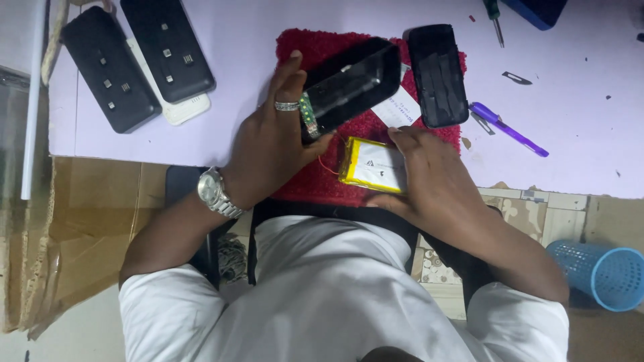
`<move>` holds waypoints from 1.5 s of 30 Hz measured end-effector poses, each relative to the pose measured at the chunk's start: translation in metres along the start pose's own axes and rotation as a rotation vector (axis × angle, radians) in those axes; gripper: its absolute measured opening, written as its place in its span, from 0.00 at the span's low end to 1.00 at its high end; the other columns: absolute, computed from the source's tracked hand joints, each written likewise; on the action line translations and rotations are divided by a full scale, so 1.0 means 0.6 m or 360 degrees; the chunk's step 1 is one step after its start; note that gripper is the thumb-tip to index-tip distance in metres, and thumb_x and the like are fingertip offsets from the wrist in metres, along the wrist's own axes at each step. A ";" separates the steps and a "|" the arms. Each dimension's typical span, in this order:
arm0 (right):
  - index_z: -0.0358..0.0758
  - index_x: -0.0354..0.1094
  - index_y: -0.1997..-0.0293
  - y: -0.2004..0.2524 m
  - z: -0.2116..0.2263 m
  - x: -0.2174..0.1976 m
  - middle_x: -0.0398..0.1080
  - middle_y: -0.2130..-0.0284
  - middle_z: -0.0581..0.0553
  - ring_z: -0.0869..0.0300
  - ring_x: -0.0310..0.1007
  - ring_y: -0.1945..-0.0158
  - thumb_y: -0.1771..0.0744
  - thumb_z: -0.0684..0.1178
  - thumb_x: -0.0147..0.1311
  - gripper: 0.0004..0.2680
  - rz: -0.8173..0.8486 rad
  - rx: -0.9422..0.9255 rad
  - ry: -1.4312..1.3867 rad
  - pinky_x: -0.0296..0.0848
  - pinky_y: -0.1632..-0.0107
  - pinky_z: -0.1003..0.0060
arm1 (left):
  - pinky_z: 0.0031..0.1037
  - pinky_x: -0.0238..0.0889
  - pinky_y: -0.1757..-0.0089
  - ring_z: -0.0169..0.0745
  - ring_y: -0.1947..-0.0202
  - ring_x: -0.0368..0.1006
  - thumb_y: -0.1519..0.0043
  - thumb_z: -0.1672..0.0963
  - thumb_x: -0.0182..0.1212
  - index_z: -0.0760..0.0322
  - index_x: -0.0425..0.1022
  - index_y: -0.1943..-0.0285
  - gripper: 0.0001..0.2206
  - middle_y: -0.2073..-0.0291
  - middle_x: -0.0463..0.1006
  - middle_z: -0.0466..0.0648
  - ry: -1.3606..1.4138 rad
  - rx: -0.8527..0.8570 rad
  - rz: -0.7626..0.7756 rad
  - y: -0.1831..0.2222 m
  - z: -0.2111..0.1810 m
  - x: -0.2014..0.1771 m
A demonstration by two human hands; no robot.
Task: Disassembling a portable power bank to remove and inspect the internal battery cells and circuit board.
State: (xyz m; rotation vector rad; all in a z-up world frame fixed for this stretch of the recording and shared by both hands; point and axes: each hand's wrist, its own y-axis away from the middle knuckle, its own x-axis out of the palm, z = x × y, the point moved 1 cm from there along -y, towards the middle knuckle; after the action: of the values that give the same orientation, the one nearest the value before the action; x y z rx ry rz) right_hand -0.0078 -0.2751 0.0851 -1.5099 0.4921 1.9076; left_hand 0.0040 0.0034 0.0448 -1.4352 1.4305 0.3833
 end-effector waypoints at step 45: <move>0.37 0.46 0.27 -0.053 0.012 0.027 0.58 0.38 0.44 0.60 0.60 0.35 0.24 0.61 0.39 0.21 -0.0578 0.0423 -0.1769 0.64 0.31 0.62 | 0.40 0.68 0.29 0.56 0.21 0.63 0.30 0.52 0.64 0.61 0.30 0.15 0.44 0.19 0.58 0.65 0.2007 -0.0388 0.0366 -0.033 -0.125 0.011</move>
State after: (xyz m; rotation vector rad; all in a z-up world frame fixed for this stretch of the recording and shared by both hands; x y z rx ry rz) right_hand 0.0069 -0.2434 0.0750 -0.2033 -0.0519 1.9375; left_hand -0.0089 -0.0653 0.0793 -1.7970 2.6191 -0.3230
